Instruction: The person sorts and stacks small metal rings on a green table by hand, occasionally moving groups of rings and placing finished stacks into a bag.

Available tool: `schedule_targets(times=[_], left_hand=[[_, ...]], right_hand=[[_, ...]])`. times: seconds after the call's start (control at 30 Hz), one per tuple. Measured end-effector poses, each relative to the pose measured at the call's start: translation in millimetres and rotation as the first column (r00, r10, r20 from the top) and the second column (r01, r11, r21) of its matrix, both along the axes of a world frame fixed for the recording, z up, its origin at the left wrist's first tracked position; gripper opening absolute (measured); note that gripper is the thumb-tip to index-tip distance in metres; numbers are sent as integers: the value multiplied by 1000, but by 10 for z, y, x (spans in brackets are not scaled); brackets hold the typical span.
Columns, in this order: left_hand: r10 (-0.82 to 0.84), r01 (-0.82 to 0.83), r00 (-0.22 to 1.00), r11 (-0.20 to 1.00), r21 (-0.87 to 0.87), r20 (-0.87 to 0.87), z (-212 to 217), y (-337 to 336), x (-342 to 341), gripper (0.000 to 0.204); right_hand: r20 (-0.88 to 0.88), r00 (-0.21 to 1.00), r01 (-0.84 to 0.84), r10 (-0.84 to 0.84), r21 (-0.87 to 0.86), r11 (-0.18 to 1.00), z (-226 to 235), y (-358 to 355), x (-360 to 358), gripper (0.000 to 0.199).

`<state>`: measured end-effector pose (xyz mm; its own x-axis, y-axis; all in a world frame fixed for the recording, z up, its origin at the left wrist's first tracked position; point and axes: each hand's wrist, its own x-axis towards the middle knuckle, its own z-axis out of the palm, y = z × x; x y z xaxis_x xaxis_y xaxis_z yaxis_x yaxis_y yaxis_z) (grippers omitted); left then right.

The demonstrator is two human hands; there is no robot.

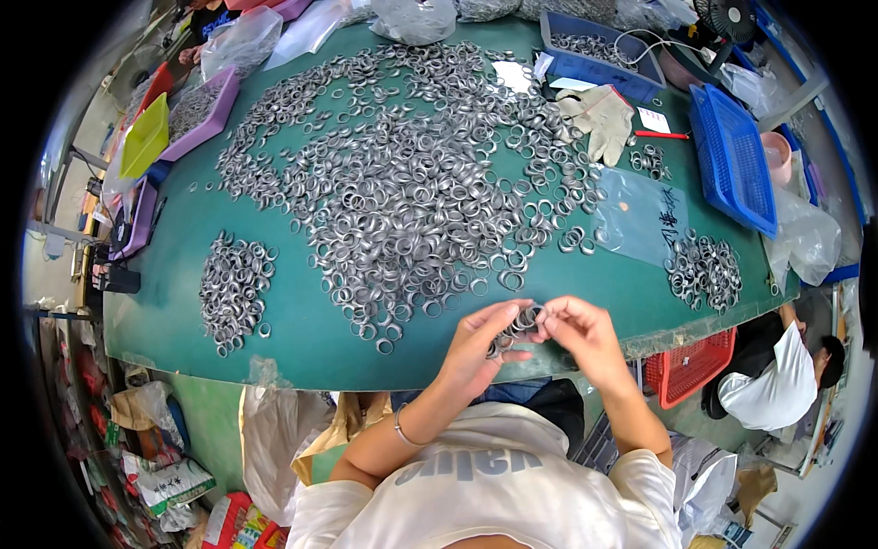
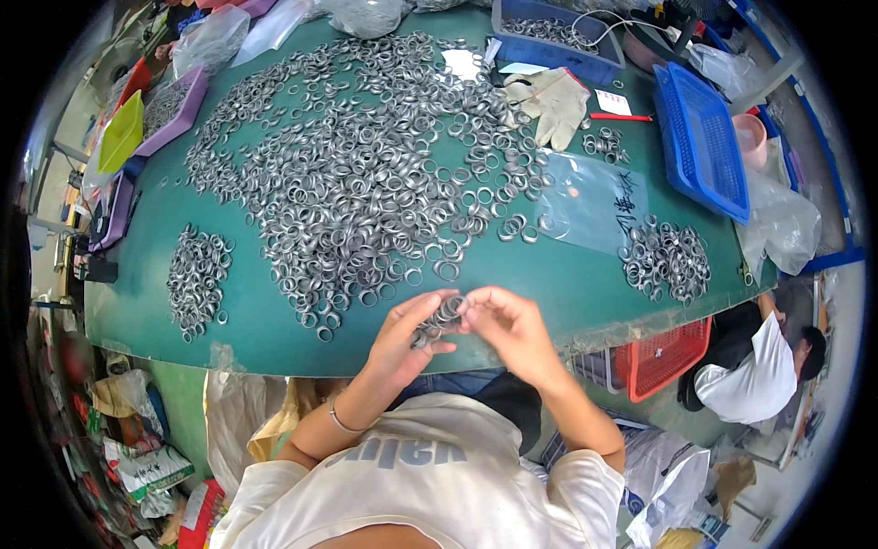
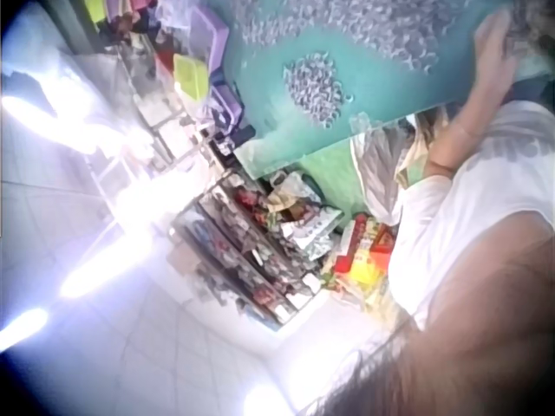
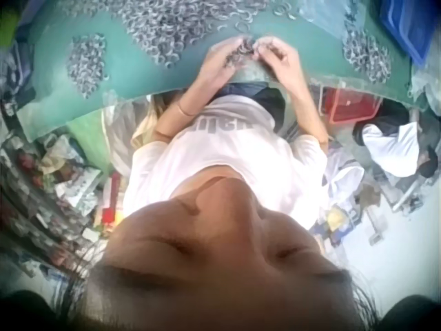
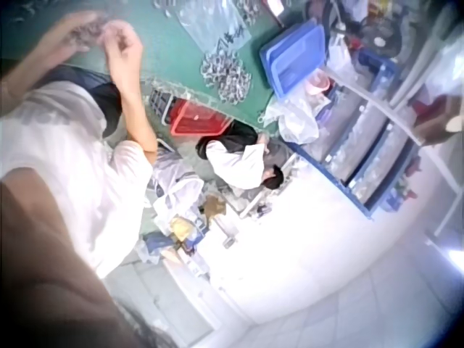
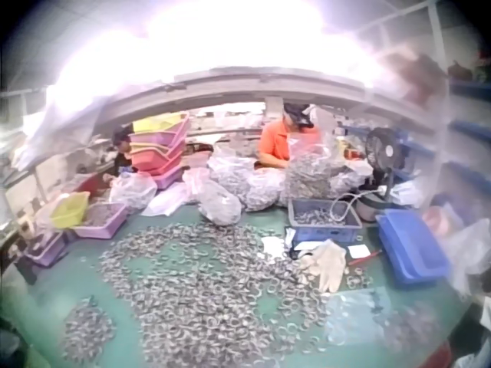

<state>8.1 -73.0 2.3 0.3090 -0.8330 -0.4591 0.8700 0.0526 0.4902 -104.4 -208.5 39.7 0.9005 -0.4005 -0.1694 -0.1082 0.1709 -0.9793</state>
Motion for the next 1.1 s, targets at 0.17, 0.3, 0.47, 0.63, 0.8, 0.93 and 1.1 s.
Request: schedule_targets(times=[0.17, 0.3, 0.47, 0.63, 0.8, 0.93, 1.1], left_hand=[[-41, 35, 993, 998, 55, 114, 47, 48, -25, 34], [23, -23, 1000, 997, 70, 2, 88, 102, 12, 31], [127, -125, 991, 991, 39, -42, 124, 385, 186, 34], [331, -418, 855, 895, 155, 399, 319, 1036, 749, 33], [173, -816, 198, 575, 64, 965, 237, 1759, 1632, 24], [-516, -850, -505, 437, -295, 692, -17, 2311, 2195, 22], [-614, -859, -510, 400, -320, 602, -146, 2316, 2303, 26]], right_hand=[[7, 996, -20, 90, -954, 298, 205, 211, 68, 18], [15, 996, -16, 86, -938, 347, 229, 312, 87, 23], [148, 988, 95, 54, -835, 542, 203, 362, 149, 24], [76, 993, 10, 86, -803, 596, 65, 350, 173, 23], [17, 994, -51, 105, -792, 609, 9, 321, 270, 23], [-10, 988, -97, 156, -822, 561, -20, 377, 359, 24], [-32, 985, -120, 168, -830, 545, -72, 419, 393, 23]])
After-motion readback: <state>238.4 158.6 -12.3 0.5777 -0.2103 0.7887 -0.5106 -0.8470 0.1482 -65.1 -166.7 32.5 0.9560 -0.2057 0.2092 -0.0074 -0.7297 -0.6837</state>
